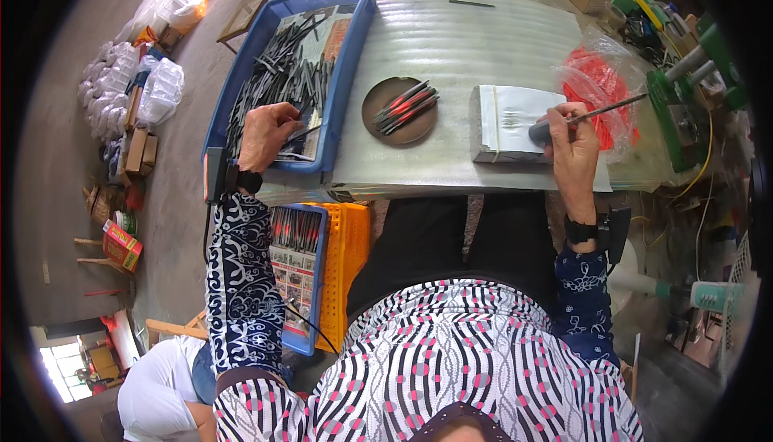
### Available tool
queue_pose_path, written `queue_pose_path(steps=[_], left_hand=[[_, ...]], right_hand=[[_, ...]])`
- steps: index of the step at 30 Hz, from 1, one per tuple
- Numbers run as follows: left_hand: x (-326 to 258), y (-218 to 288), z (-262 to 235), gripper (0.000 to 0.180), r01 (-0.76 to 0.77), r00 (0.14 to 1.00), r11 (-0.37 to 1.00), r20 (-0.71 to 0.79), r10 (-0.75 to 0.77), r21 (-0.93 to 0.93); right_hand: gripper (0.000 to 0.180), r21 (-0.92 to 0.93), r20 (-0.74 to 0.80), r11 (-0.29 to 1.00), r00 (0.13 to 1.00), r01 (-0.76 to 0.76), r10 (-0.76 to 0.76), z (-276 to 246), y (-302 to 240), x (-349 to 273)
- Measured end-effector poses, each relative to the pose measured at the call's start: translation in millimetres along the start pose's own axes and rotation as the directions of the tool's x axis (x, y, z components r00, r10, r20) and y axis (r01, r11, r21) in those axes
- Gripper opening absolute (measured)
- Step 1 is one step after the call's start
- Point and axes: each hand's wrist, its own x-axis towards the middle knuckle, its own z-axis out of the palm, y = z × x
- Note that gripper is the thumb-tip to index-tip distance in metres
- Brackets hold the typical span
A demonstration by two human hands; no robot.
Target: The person repeatedly picks a black stick and a red sleeve from a blue bin, inserts the stick into the sleeve, and taps the joined unit on a white block to seat it. Finished units are placed into a small round dish on the table.
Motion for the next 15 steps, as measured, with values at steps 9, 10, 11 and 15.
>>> queue_pose_path(steps=[9, 10, 11, 15], left_hand=[[-12, 64, 2, 0.020, -0.228, 0.948, 0.971, -0.246, 0.204, -0.071], [-13, 75, 4, 0.022, -0.273, 0.931, 0.962, -0.254, 0.263, -0.005], [-13, 84, 6, 0.023, -0.296, 0.921, 0.955, -0.256, 0.293, 0.028], [-10, 129, 34, 0.022, -0.475, 0.838, 0.879, -0.280, 0.468, 0.047]], right_hand=[[0.021, -0.184, -0.177, 0.982, 0.982, 0.035, -0.068, -37, -8, 6], [0.024, -0.267, -0.189, 0.964, 0.981, -0.005, -0.047, -48, -6, 10], [0.024, -0.330, -0.183, 0.944, 0.982, -0.010, -0.053, -56, -2, 13], [0.015, -0.465, -0.123, 0.885, 0.991, -0.006, -0.058, -82, 18, 24]])
